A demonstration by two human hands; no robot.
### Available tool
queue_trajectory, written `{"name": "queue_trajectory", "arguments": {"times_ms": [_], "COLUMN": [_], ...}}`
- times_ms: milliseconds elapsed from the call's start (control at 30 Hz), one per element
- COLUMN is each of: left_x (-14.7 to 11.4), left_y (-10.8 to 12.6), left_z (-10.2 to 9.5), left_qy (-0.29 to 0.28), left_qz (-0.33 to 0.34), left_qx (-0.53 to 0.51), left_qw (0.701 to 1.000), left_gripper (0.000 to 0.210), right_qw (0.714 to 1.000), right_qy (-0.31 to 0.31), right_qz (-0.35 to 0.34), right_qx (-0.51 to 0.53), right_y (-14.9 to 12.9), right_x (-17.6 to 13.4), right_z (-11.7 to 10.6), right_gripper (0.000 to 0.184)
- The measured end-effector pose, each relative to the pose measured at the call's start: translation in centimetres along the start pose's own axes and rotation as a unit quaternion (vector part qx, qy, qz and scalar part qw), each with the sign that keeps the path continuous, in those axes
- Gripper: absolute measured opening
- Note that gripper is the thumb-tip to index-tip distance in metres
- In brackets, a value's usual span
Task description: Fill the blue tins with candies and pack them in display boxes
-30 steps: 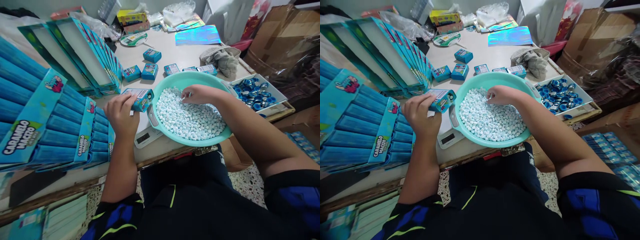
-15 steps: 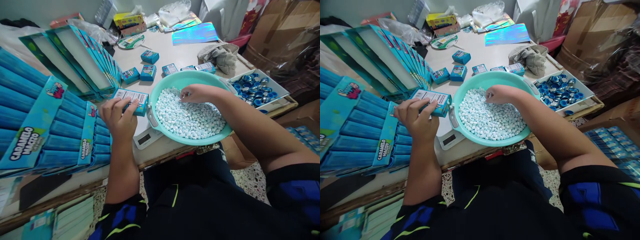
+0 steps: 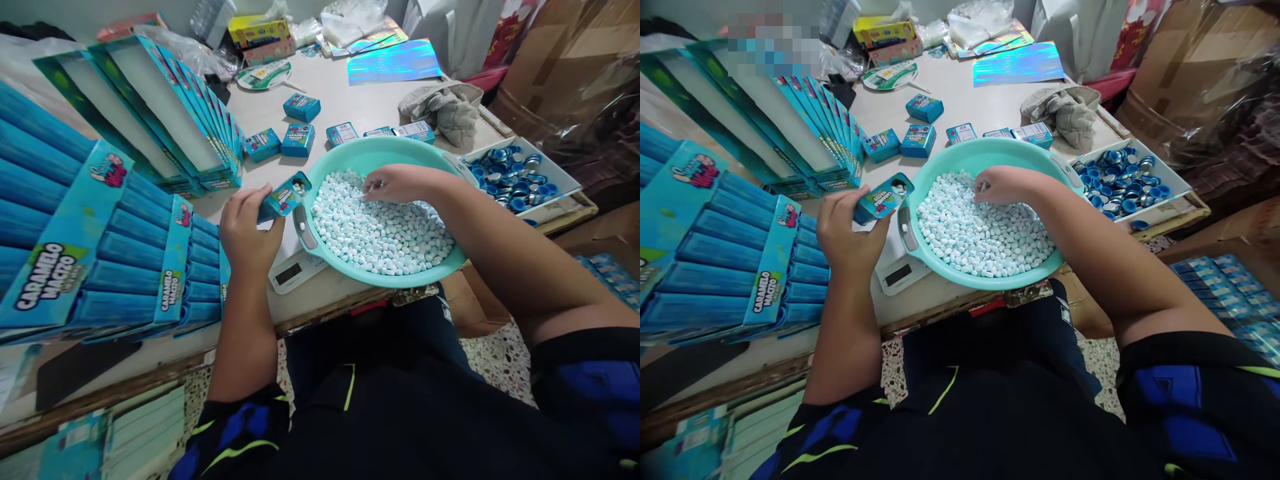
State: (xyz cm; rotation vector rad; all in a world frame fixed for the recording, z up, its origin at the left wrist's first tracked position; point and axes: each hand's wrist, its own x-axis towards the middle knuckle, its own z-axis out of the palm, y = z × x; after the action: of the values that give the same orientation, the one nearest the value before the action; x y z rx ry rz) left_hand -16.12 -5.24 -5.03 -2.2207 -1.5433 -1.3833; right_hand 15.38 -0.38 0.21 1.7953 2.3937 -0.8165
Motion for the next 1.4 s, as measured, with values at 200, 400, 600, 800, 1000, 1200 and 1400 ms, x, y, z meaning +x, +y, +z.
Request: {"name": "queue_trajectory", "arguments": {"times_ms": [200, 400, 600, 800, 1000, 1200, 1400], "left_x": [0.6, 0.9, 0.7, 0.7, 0.0, -0.3, -0.5], "left_y": [-0.6, -3.7, -3.8, -0.1, 2.2, 3.7, 5.5], "left_z": [-0.4, -2.2, -3.2, -3.1, -1.7, -1.4, -0.7], "left_qy": [0.043, -0.104, -0.093, 0.085, -0.094, -0.082, -0.131], "left_qz": [-0.224, -0.368, -0.269, 0.100, 0.177, 0.123, 0.107], "left_qx": [-0.194, -0.293, -0.272, -0.014, 0.017, -0.015, -0.089], "left_qw": [0.954, 0.876, 0.919, 0.991, 0.980, 0.989, 0.982], "left_gripper": [0.067, 0.066, 0.094, 0.029, 0.013, 0.014, 0.028], "right_qw": [1.000, 1.000, 0.999, 0.999, 0.999, 0.999, 0.999], "right_qy": [-0.014, -0.020, -0.027, -0.030, -0.031, -0.036, -0.029], "right_qz": [0.002, -0.004, 0.006, 0.009, 0.005, 0.011, 0.000], "right_qx": [-0.011, -0.014, -0.020, -0.018, -0.017, -0.015, -0.030], "right_y": [-0.3, -0.1, 0.0, -0.2, 0.2, 0.3, 0.5], "right_x": [-0.3, -0.3, -0.3, -0.4, -0.1, 0.1, 0.3], "right_z": [-0.1, 0.0, 0.0, -0.1, -0.1, -0.1, 0.0], "right_gripper": [0.024, 0.027, 0.033, 0.033, 0.034, 0.036, 0.037]}}
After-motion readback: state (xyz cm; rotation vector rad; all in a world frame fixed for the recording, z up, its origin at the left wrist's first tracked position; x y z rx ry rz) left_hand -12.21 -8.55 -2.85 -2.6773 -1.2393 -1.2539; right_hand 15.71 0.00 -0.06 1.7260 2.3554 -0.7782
